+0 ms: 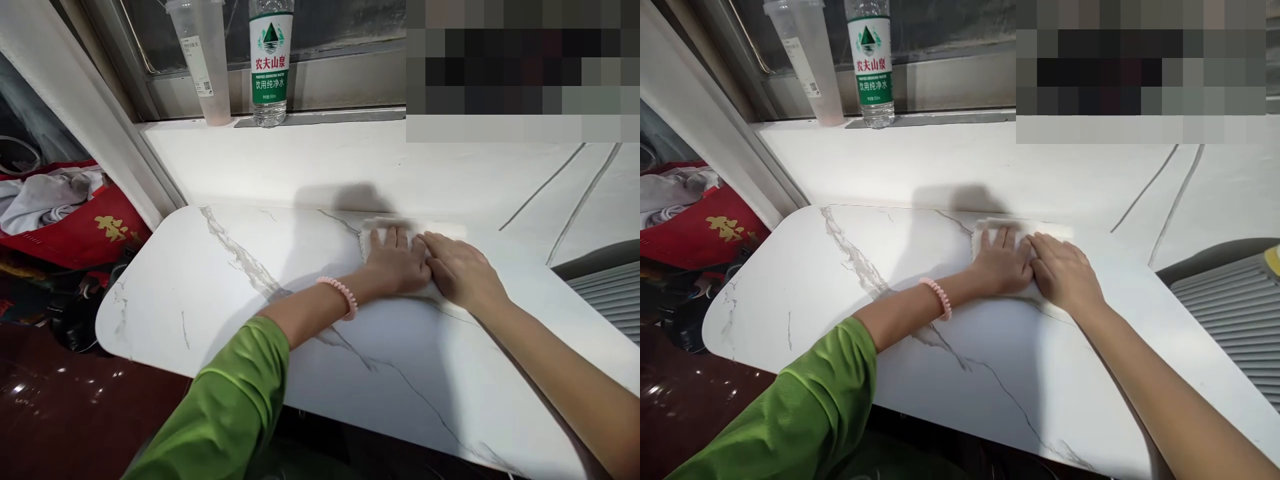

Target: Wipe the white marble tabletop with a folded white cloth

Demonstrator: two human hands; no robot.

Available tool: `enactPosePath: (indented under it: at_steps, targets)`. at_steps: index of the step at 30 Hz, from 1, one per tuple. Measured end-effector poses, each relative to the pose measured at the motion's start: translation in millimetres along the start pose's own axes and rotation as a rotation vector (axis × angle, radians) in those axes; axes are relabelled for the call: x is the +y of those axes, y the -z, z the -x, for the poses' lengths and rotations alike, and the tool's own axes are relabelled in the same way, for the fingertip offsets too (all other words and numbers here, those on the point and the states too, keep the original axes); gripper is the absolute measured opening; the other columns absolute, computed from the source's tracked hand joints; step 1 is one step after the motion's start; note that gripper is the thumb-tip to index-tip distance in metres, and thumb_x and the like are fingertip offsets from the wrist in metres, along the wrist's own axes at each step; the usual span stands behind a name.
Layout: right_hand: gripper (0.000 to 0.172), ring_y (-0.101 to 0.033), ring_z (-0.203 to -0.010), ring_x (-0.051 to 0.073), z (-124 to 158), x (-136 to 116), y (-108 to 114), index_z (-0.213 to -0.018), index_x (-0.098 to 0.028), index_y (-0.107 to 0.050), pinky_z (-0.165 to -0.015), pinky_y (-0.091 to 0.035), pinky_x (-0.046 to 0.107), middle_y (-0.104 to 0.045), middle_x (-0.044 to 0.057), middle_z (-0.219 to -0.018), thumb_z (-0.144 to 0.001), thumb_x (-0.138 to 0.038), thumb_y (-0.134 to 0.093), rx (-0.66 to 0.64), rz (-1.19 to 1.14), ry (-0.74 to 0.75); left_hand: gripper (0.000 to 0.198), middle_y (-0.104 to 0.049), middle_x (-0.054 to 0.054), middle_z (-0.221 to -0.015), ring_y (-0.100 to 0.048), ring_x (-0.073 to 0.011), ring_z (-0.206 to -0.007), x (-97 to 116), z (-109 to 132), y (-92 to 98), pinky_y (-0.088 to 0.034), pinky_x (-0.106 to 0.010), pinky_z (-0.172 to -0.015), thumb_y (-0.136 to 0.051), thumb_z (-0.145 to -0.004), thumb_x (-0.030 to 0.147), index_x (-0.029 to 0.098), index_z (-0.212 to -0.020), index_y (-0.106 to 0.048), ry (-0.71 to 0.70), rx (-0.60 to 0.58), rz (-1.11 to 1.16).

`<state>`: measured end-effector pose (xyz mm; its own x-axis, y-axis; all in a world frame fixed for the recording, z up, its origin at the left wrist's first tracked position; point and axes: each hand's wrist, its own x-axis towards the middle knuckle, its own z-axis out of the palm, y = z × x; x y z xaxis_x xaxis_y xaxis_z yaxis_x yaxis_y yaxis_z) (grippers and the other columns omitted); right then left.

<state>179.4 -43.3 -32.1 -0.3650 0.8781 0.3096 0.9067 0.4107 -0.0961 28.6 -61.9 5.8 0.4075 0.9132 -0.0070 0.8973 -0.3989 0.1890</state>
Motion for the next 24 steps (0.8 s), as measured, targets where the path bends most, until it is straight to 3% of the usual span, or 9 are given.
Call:
enactPosePath:
  at_steps: [3, 6, 9, 11, 13, 16, 19, 24]
  targets:
    - [0.062, -0.045, -0.135, 0.030, 49, -29, 12, -0.154, -0.028, -0.022, -0.113, -0.036, 0.054, -0.050, 0.014, -0.145, -0.093, -0.033, -0.021, 0.038, -0.020, 0.014, 0.059, -0.025, -0.020, -0.158, -0.017, -0.0316, -0.148, 12, 56, 0.0, -0.013, -0.055, -0.118, -0.027, -0.099, 0.035, 0.006, -0.150, -0.028, -0.058, 0.023, 0.007]
    - [0.072, -0.044, -0.134, 0.030, 101, -64, 25, -0.150, -0.050, 0.009, -0.109, -0.039, 0.060, -0.040, 0.000, -0.153, -0.090, -0.034, -0.026, 0.101, -0.078, 0.077, 0.061, -0.028, -0.024, -0.156, -0.019, -0.0357, -0.147, 22, 116, 0.4, -0.014, -0.056, -0.117, -0.031, -0.098, 0.036, 0.003, -0.149, -0.030, -0.118, 0.036, -0.013]
    - [0.077, -0.046, -0.133, 0.031, 136, -91, 32, -0.150, -0.052, 0.009, -0.105, -0.042, 0.062, -0.039, -0.005, -0.152, -0.086, -0.034, -0.030, 0.152, -0.121, 0.078, 0.063, -0.029, -0.025, -0.154, -0.020, -0.0367, -0.146, 27, 159, 0.4, -0.014, -0.056, -0.117, -0.035, -0.097, 0.038, 0.002, -0.149, -0.030, -0.144, 0.055, -0.015]
    - [0.075, -0.048, -0.132, 0.031, 145, -100, 32, -0.154, -0.042, 0.001, -0.105, -0.043, 0.061, -0.044, 0.001, -0.150, -0.087, -0.031, -0.030, 0.181, -0.096, 0.089, 0.065, -0.029, -0.026, -0.154, -0.020, -0.0378, -0.146, 27, 170, 0.1, -0.015, -0.057, -0.116, -0.034, -0.097, 0.040, 0.000, -0.148, -0.029, -0.162, 0.053, -0.014]
    - [0.070, -0.050, -0.131, 0.031, 141, -101, 28, -0.157, -0.027, -0.012, -0.106, -0.042, 0.057, -0.050, 0.011, -0.146, -0.089, -0.026, -0.029, 0.200, -0.046, 0.110, 0.066, -0.029, -0.027, -0.154, -0.019, -0.0390, -0.146, 24, 167, -0.4, -0.014, -0.058, -0.116, -0.034, -0.097, 0.041, -0.001, -0.148, -0.028, -0.176, 0.040, -0.020]
    - [0.057, -0.053, -0.128, 0.031, 114, -95, 21, -0.146, -0.010, -0.040, -0.105, -0.041, 0.052, -0.057, 0.018, -0.137, -0.092, -0.023, -0.027, 0.199, 0.008, 0.119, 0.065, -0.028, -0.026, -0.154, -0.020, -0.0386, -0.146, 10, 141, -0.5, -0.013, -0.059, -0.115, -0.033, -0.097, 0.039, 0.000, -0.148, -0.028, -0.174, 0.022, -0.027]
    - [0.051, -0.055, -0.126, 0.030, 66, -86, 11, -0.131, -0.006, -0.055, -0.103, -0.043, 0.049, -0.061, 0.019, -0.131, -0.093, -0.022, -0.025, 0.170, 0.030, 0.101, 0.062, -0.028, -0.024, -0.156, -0.021, -0.0357, -0.146, -15, 98, 0.6, -0.013, -0.058, -0.116, -0.033, -0.097, 0.037, 0.003, -0.149, -0.027, -0.147, 0.000, -0.020]
    - [0.050, -0.055, -0.124, 0.028, -28, -68, -14, -0.127, -0.006, -0.058, -0.105, -0.040, 0.048, -0.060, 0.019, -0.133, -0.091, -0.022, -0.027, 0.121, 0.003, 0.047, 0.058, -0.027, -0.020, -0.157, -0.021, -0.0306, -0.147, -63, 21, 4.3, -0.013, -0.054, -0.117, -0.031, -0.098, 0.033, 0.007, -0.150, -0.028, -0.045, 0.047, -0.075]
